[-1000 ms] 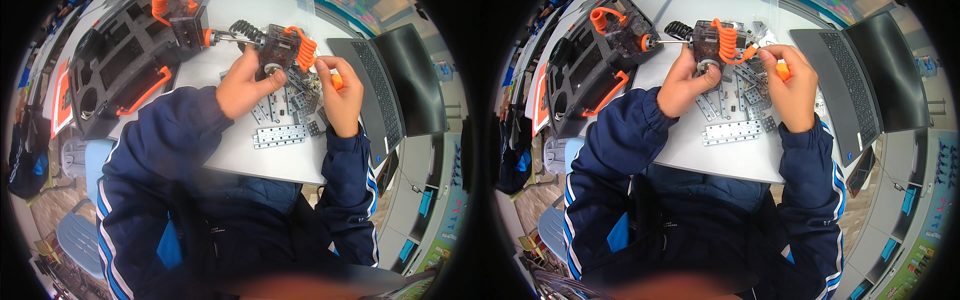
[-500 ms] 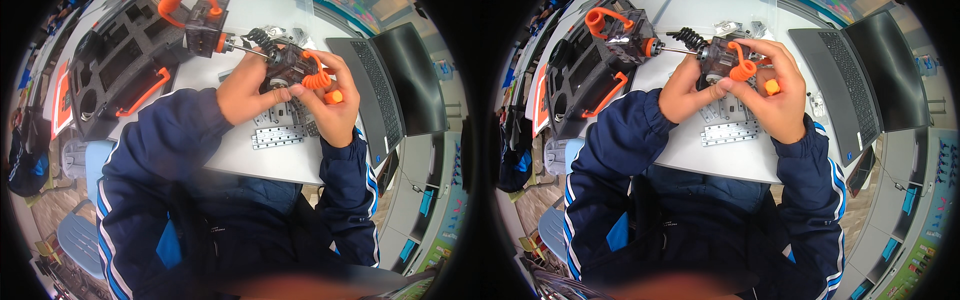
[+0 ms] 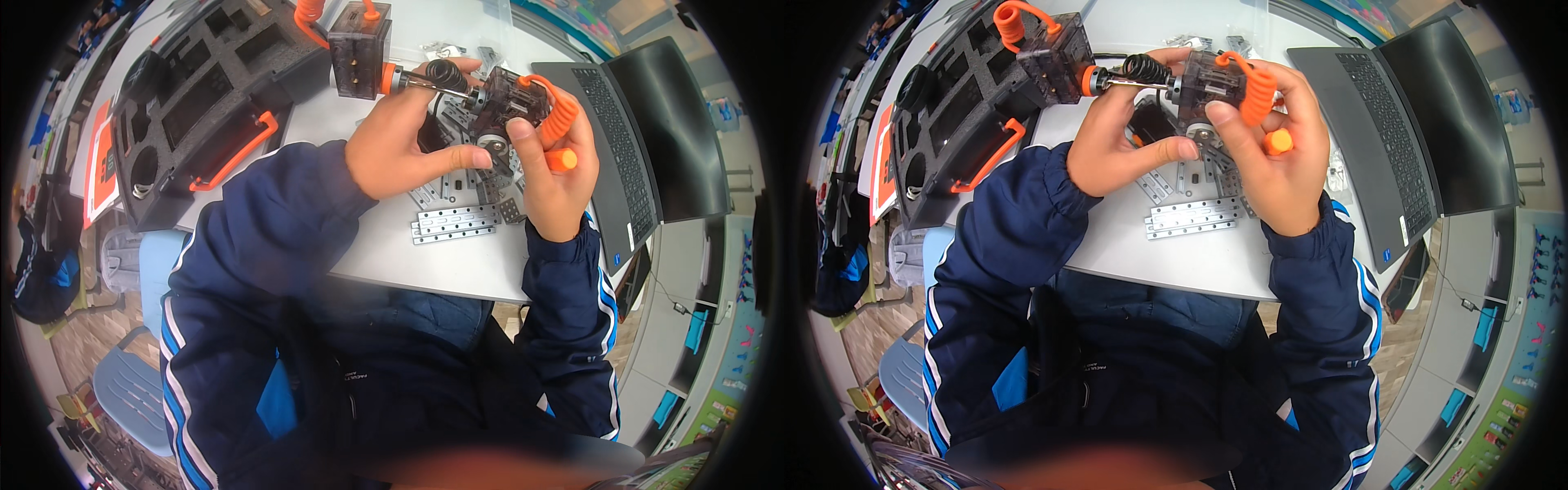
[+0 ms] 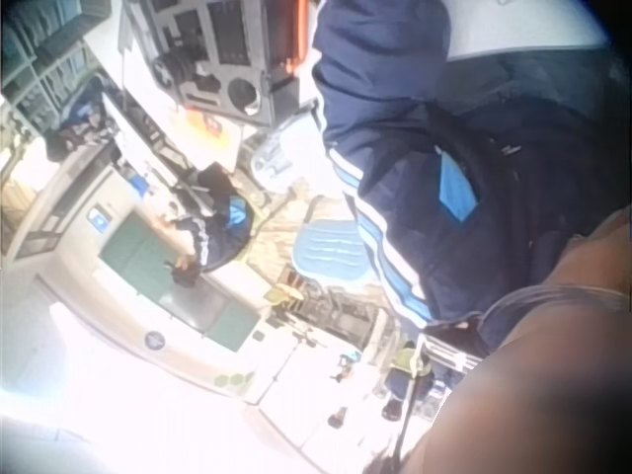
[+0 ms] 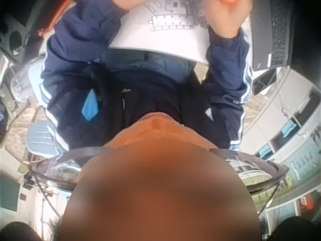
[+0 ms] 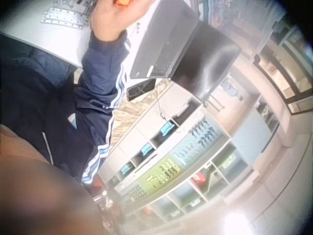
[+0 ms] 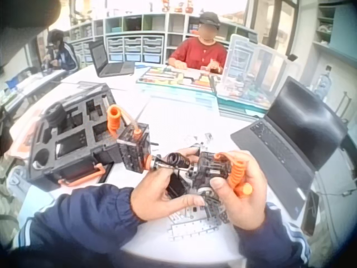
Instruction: The person assembles a mechanical device using metal brackets, screws, and a motor with an orange coiled cable. They use an orange screwdriver to fasten components together, repeatedly aligning and tightening parts while holding the motor assembly.
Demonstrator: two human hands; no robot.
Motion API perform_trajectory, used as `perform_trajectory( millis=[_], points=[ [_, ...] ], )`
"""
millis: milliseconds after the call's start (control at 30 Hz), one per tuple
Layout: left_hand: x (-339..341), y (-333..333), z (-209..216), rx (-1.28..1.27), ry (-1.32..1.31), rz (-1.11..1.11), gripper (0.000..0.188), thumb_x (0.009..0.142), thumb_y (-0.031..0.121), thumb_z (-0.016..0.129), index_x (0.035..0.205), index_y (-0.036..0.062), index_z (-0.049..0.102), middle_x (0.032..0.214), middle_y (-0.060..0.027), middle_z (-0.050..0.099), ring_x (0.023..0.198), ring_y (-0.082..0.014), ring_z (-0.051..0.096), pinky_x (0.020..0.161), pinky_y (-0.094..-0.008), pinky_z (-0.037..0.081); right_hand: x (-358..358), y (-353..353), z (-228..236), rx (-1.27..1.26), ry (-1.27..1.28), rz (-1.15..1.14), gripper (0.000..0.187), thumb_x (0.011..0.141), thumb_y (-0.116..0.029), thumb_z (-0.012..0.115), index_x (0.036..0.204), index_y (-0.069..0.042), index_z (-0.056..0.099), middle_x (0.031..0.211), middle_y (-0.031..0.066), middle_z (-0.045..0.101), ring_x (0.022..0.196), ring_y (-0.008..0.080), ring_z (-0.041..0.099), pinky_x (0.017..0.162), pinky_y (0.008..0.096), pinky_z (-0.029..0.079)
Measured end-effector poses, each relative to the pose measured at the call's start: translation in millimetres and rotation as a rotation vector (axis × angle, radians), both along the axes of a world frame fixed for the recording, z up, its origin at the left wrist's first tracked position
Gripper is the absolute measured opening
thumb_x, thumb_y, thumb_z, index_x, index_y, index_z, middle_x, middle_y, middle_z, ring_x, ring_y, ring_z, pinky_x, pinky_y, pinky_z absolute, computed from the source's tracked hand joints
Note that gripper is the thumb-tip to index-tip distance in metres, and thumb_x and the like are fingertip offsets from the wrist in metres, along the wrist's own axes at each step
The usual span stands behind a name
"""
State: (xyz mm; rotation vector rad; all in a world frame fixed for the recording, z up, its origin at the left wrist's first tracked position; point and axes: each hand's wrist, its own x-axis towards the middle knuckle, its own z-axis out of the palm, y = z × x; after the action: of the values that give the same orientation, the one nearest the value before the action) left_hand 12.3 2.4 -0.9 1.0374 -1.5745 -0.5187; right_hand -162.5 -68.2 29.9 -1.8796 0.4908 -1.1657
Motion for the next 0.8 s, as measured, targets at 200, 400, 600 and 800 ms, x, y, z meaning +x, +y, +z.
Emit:
perform_trajectory(
  millis=[200,400,600,800],
  points=[
    [-4.0,-1.1,-0.4,-0.099,0.021,-0.011,0.069,0.085,0.024,0.070,0.140,0.0012,0.035,0.128,-0.0161,0.052,0.120,-0.0250,0.050,0.102,-0.0357,0.038,-2.8,7.6,8.0,0.279,-0.057,0.084,0.035,0.090,-0.008,0.065,0.119,0.003,0.050,0.097,0.0079,0.066,0.077,0.0061,0.062,0.067,0.0165,0.047],
    [-0.4,-4.9,-1.7,-0.017,-0.018,0.052,0.043,0.094,0.013,0.056,0.134,0.0033,0.044,0.119,-0.0124,0.059,0.108,-0.0201,0.058,0.093,-0.0322,0.043,2.1,7.6,9.7,0.347,-0.185,0.030,0.031,0.090,-0.014,0.065,0.115,0.000,0.053,0.087,0.0024,0.062,0.067,0.0029,0.056,0.057,0.0159,0.042],
    [7.6,-17.5,-5.7,0.125,-0.028,0.226,0.021,0.093,0.014,0.059,0.107,-0.0008,0.064,0.101,-0.0086,0.069,0.097,-0.0157,0.061,0.091,-0.0293,0.044,-5.3,2.1,18.7,0.394,-0.192,-0.037,0.024,0.090,-0.023,0.065,0.102,-0.003,0.058,0.073,-0.0033,0.054,0.053,0.0002,0.041,0.046,0.0170,0.030],
    [24.5,-26.4,-3.5,0.177,0.008,0.348,0.024,0.088,0.019,0.069,0.098,-0.0025,0.068,0.087,-0.0076,0.070,0.081,-0.0108,0.064,0.076,-0.0243,0.049,-6.7,-15.0,15.0,0.525,-0.329,-0.041,0.021,0.092,-0.021,0.061,0.101,-0.002,0.059,0.078,-0.0044,0.057,0.053,-0.0021,0.036,0.047,0.0171,0.024]
  ],
)
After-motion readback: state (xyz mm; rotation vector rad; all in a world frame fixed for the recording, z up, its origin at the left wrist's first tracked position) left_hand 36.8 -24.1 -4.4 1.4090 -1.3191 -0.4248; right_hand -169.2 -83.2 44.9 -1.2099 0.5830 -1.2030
